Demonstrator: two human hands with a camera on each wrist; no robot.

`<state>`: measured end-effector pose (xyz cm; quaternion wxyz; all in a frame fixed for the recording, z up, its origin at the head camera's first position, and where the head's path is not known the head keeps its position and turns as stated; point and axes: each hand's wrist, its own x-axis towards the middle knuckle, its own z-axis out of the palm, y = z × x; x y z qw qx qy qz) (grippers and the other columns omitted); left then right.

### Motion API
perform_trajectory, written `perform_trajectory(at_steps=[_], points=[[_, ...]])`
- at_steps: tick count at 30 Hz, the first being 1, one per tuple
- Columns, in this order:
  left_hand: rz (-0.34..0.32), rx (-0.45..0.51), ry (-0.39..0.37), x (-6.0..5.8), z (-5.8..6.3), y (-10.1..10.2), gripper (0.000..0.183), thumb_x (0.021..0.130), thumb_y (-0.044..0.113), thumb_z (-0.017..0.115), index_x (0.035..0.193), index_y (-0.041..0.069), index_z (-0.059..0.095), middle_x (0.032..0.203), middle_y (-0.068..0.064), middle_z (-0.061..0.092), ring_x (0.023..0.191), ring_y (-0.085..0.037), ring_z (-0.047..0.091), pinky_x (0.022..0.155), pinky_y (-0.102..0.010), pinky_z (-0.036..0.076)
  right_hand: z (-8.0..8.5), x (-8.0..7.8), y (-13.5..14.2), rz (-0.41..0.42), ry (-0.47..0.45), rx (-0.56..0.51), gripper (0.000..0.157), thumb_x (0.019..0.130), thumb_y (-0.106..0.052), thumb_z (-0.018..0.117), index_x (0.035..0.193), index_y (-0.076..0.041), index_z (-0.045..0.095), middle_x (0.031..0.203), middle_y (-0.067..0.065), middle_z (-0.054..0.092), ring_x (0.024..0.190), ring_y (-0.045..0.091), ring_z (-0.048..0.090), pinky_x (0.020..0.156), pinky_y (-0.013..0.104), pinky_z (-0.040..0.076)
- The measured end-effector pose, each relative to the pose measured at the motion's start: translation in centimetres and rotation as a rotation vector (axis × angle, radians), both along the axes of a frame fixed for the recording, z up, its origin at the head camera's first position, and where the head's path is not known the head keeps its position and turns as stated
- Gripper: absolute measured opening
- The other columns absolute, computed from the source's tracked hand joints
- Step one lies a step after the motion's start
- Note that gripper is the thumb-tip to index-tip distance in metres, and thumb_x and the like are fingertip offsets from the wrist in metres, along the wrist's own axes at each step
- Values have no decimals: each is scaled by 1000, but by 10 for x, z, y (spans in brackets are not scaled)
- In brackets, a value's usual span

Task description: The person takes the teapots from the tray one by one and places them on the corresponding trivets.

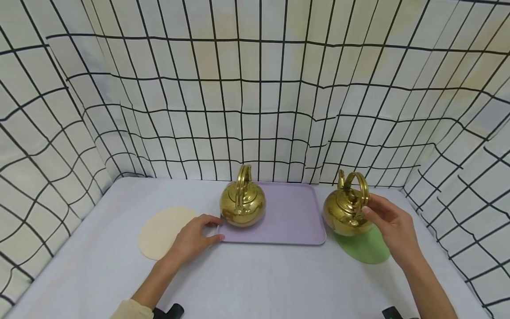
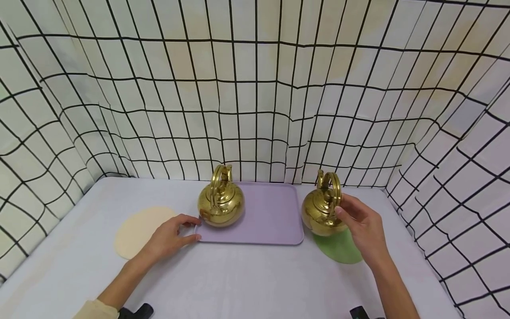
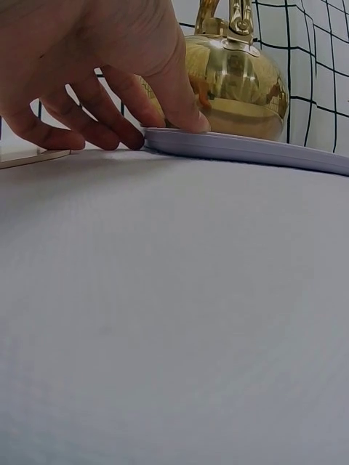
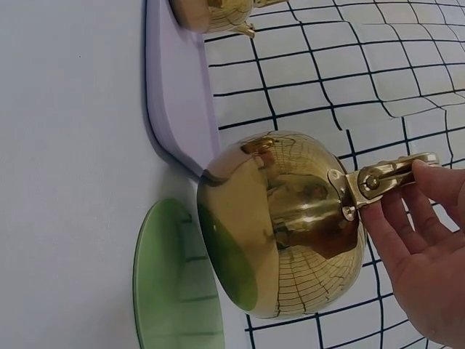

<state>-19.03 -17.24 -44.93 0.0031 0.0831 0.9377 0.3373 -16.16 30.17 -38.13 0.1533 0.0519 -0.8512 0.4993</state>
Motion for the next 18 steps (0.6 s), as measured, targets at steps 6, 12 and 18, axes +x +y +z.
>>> perform_trajectory(at_steps=[6,12,18], points=[[11,-11,-9,3,1,-1,38,87,24,85,122,13,74,126,-10,73,123,-33,66,109,-55,51,-2,0,2,9,-20,-43,42,102,-20,68,141,-5,62,112,-27,70,106,-11,66,89,5,53],[0,-9,0,6,4,-4,38,87,23,85,122,13,74,125,-10,73,122,-33,67,108,-56,51,-7,3,4,-5,-22,-18,42,103,-20,67,142,-4,61,112,-29,69,106,-12,65,89,6,53],[-8,17,11,2,2,1,37,88,23,84,122,12,74,125,-10,73,122,-33,66,109,-55,51,-4,7,13,-26,1,15,43,103,-18,67,143,-6,61,113,-30,69,106,-13,65,89,4,52]])
